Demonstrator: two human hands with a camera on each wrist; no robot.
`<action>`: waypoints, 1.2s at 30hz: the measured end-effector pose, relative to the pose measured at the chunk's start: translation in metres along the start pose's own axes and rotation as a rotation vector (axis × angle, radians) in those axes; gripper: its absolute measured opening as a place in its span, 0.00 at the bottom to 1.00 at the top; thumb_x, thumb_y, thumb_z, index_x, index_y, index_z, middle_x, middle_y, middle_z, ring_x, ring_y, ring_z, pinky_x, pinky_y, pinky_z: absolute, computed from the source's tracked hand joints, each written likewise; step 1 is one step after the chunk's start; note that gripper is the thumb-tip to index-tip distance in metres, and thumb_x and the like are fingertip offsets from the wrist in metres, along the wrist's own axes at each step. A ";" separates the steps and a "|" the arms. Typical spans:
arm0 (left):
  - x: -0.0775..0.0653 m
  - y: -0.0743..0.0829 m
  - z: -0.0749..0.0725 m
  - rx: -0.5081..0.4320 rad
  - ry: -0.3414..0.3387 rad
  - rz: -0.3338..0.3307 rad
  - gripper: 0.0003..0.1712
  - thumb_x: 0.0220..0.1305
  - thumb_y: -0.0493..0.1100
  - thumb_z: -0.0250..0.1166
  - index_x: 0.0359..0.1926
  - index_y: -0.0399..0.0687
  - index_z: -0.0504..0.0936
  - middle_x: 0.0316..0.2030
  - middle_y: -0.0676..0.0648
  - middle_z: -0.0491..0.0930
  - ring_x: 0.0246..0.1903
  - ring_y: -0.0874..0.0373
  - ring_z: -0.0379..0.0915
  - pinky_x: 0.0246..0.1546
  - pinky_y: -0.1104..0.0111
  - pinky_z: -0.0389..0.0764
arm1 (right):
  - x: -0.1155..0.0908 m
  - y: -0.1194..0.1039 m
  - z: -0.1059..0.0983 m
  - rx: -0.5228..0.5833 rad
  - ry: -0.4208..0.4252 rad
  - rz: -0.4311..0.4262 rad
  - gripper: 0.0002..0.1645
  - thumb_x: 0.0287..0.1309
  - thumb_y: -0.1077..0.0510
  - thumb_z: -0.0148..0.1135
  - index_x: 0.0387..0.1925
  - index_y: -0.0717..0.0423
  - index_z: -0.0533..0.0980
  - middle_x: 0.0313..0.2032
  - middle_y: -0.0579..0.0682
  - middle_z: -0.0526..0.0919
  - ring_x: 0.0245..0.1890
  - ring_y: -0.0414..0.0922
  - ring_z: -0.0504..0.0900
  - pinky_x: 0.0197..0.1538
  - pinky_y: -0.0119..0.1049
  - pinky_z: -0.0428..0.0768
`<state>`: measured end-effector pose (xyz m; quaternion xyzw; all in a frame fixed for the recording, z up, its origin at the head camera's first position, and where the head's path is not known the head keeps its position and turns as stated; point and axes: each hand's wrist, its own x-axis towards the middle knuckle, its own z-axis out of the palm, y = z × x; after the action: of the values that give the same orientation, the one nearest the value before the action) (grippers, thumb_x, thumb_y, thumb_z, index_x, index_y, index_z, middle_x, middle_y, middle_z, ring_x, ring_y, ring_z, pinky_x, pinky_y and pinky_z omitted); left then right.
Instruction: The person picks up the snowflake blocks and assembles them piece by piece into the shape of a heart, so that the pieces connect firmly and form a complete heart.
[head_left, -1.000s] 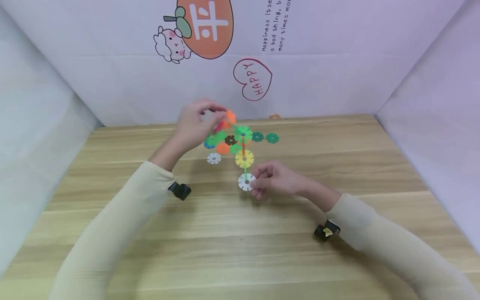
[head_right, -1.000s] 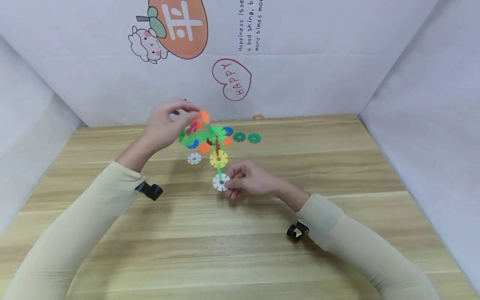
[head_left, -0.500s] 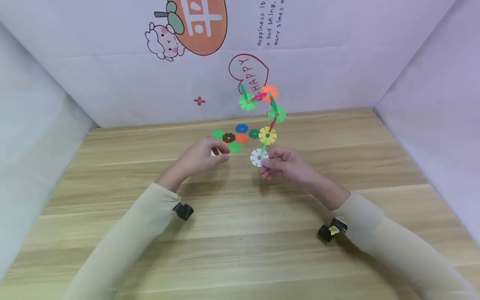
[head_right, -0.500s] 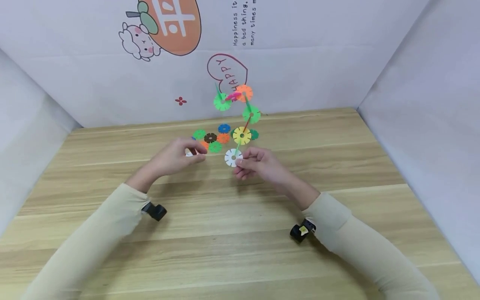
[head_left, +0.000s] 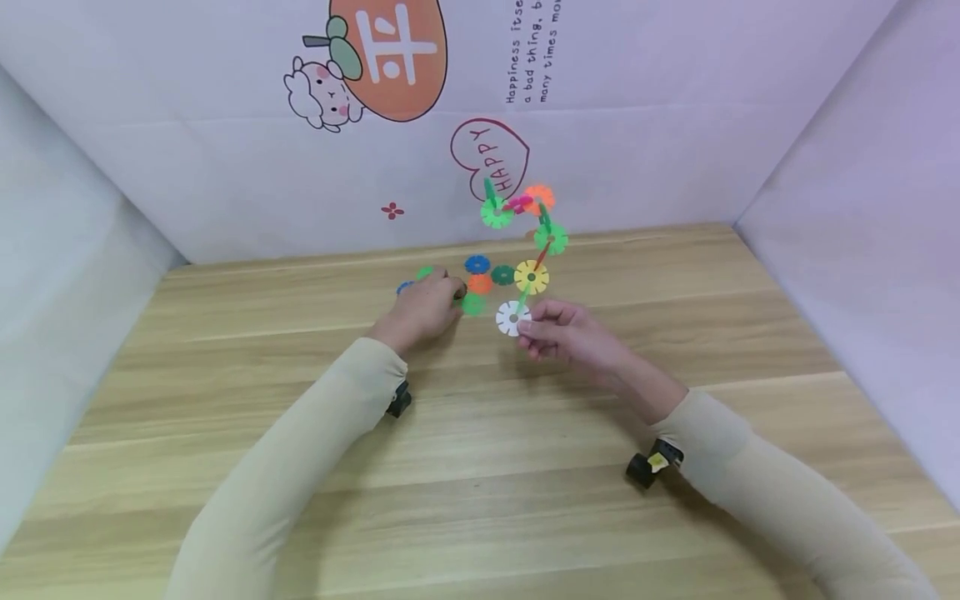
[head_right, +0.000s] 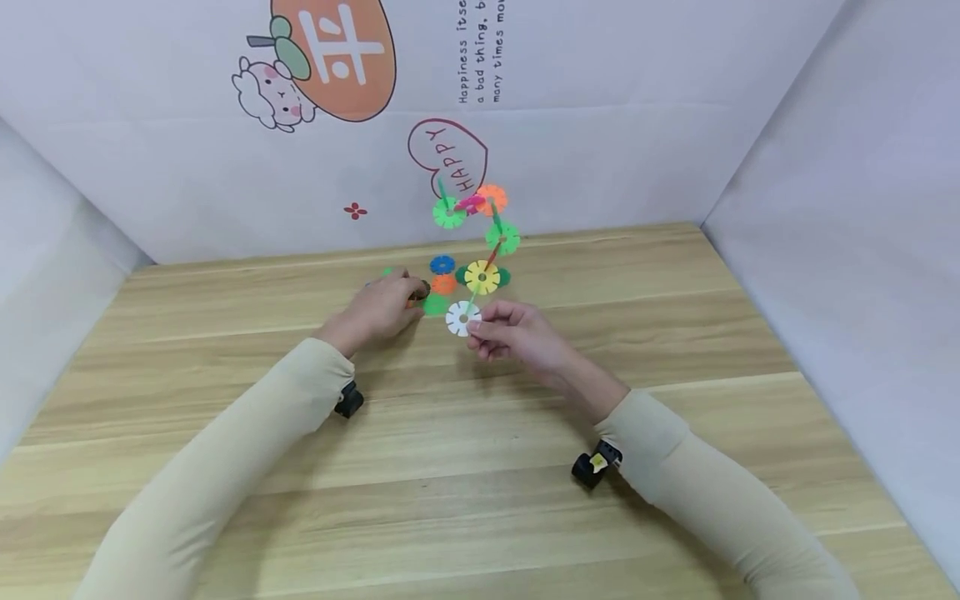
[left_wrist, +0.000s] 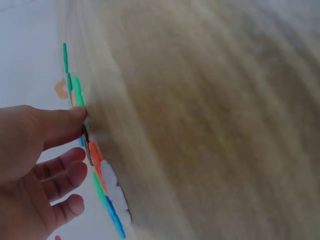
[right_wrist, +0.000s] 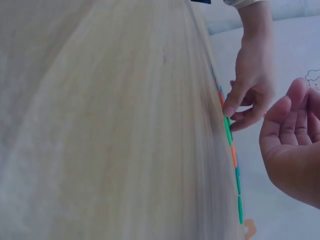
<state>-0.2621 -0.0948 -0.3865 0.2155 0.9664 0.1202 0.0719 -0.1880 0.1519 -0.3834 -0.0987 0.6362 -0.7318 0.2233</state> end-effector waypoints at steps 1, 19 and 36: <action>-0.001 0.000 0.000 -0.002 0.008 0.006 0.20 0.71 0.45 0.64 0.60 0.44 0.78 0.54 0.42 0.73 0.52 0.48 0.72 0.54 0.53 0.76 | 0.000 0.000 0.000 -0.001 -0.002 -0.001 0.03 0.69 0.66 0.59 0.37 0.58 0.77 0.35 0.55 0.84 0.31 0.43 0.80 0.39 0.33 0.81; -0.010 0.021 0.001 0.059 0.001 0.218 0.14 0.65 0.47 0.71 0.49 0.48 0.86 0.49 0.48 0.79 0.51 0.53 0.73 0.54 0.58 0.74 | -0.004 -0.002 -0.001 -0.106 -0.012 -0.029 0.02 0.69 0.65 0.61 0.37 0.60 0.78 0.35 0.61 0.84 0.29 0.42 0.80 0.38 0.33 0.82; -0.040 0.024 0.007 -0.034 0.035 0.228 0.06 0.65 0.40 0.63 0.29 0.50 0.78 0.21 0.53 0.71 0.22 0.59 0.65 0.26 0.68 0.68 | -0.001 0.013 -0.003 0.028 0.030 0.101 0.09 0.69 0.67 0.58 0.33 0.54 0.78 0.35 0.55 0.83 0.29 0.41 0.78 0.36 0.31 0.80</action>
<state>-0.2157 -0.0899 -0.3838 0.3204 0.9346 0.1478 0.0447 -0.1858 0.1536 -0.3968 -0.0525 0.6334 -0.7299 0.2517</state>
